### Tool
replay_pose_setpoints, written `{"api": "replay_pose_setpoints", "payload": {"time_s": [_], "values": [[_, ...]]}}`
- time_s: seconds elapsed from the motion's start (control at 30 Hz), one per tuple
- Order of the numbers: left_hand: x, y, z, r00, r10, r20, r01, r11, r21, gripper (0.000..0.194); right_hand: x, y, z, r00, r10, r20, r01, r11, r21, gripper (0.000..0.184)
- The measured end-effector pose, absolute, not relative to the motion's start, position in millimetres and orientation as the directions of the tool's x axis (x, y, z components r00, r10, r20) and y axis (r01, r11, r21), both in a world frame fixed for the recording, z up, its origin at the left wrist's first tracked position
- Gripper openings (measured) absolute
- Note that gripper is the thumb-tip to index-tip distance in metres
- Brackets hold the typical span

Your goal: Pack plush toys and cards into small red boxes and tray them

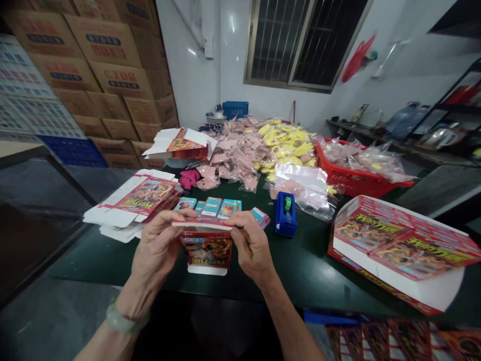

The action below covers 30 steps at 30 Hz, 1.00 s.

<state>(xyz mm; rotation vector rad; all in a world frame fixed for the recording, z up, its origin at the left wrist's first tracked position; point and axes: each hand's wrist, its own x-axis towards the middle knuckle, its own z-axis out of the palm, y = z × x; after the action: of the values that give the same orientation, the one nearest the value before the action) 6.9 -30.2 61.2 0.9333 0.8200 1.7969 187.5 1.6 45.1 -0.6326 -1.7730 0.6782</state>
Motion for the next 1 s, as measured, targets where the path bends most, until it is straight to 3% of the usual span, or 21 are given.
{"api": "replay_pose_setpoints", "payload": {"time_s": [0.13,0.27,0.33,0.47,0.63,0.8,1.0], "values": [[16,-27,45,-0.347,0.889,0.299,-0.344,-0.418,0.841,0.009,193,-4,38,-0.227,0.718,0.658,0.123,0.691,-0.712,0.023],[16,-30,34,-0.254,0.892,0.375,-0.361,-0.447,0.819,0.015,195,-8,33,-0.236,0.759,0.607,0.036,0.631,-0.775,0.018],[11,-33,37,-0.214,0.875,0.435,-0.259,-0.480,0.838,0.020,193,-9,33,-0.193,0.772,0.606,0.032,0.622,-0.782,0.013],[-1,-38,55,-0.073,0.888,0.454,0.101,-0.447,0.889,0.012,191,-13,39,-0.213,0.787,0.579,0.111,0.608,-0.786,0.011],[-9,-39,69,0.077,0.885,0.459,0.228,-0.464,0.856,0.014,193,-22,49,-0.236,0.792,0.563,0.217,0.608,-0.764,0.010],[-6,-37,64,0.113,0.822,0.558,0.285,-0.564,0.775,0.013,194,-26,49,-0.213,0.786,0.581,0.216,0.618,-0.756,0.011],[-1,-42,56,0.197,0.712,0.674,0.466,-0.673,0.575,0.026,193,-23,35,-0.124,0.732,0.670,0.206,0.679,-0.705,0.017]]}}
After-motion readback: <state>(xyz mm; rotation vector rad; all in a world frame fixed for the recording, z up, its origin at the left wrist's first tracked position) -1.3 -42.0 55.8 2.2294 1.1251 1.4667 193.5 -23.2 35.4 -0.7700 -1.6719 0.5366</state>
